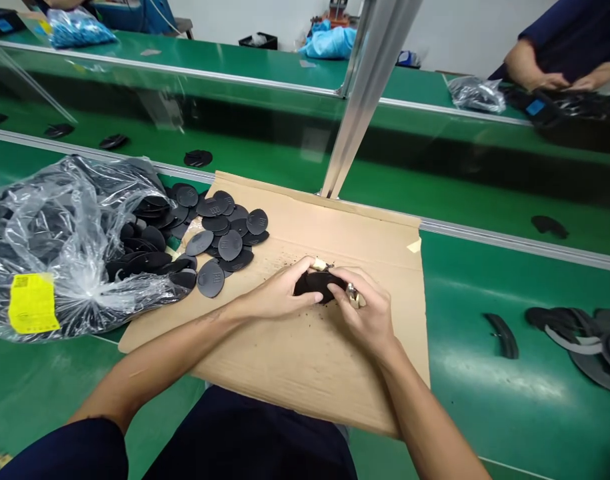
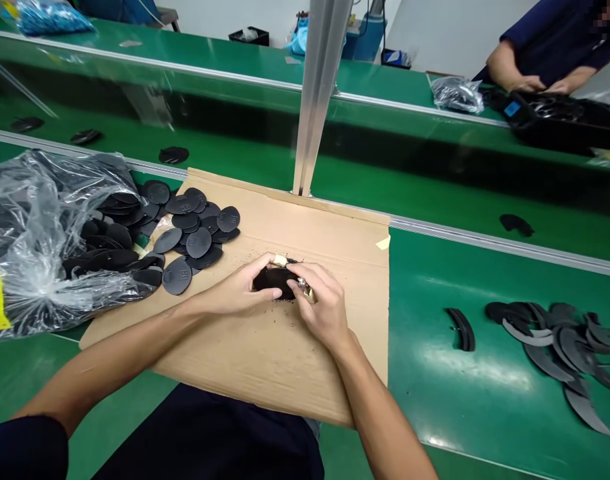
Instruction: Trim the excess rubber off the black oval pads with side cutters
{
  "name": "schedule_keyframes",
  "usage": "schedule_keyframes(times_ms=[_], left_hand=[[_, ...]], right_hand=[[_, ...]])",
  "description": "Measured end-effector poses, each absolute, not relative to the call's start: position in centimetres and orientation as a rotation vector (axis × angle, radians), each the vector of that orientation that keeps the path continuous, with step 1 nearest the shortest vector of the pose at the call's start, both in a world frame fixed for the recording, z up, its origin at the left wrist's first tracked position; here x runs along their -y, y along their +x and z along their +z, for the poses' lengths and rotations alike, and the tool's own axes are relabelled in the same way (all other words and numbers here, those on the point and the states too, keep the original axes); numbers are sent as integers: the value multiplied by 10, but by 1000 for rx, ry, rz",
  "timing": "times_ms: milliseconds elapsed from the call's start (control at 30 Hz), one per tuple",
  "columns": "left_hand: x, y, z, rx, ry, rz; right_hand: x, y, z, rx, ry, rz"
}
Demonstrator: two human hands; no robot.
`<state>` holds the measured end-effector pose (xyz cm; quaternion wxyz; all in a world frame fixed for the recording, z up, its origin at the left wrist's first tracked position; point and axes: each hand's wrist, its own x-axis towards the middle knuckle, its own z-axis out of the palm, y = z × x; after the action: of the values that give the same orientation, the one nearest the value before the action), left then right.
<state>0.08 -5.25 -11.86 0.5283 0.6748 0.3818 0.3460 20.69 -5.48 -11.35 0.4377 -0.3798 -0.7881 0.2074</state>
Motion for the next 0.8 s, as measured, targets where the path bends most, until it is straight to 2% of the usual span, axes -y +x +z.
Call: schedule_keyframes(times_ms=[200,600,800], left_hand=[[53,4,-119,-954,1619,852],[54,8,-129,-870,1575,1010],[58,11,-131,-903,1503,1201]], right_hand=[[56,204,-117,1928,-972,377],[57,204,-119,1976,-944,351],[56,203,-114,1870,-1036,570]])
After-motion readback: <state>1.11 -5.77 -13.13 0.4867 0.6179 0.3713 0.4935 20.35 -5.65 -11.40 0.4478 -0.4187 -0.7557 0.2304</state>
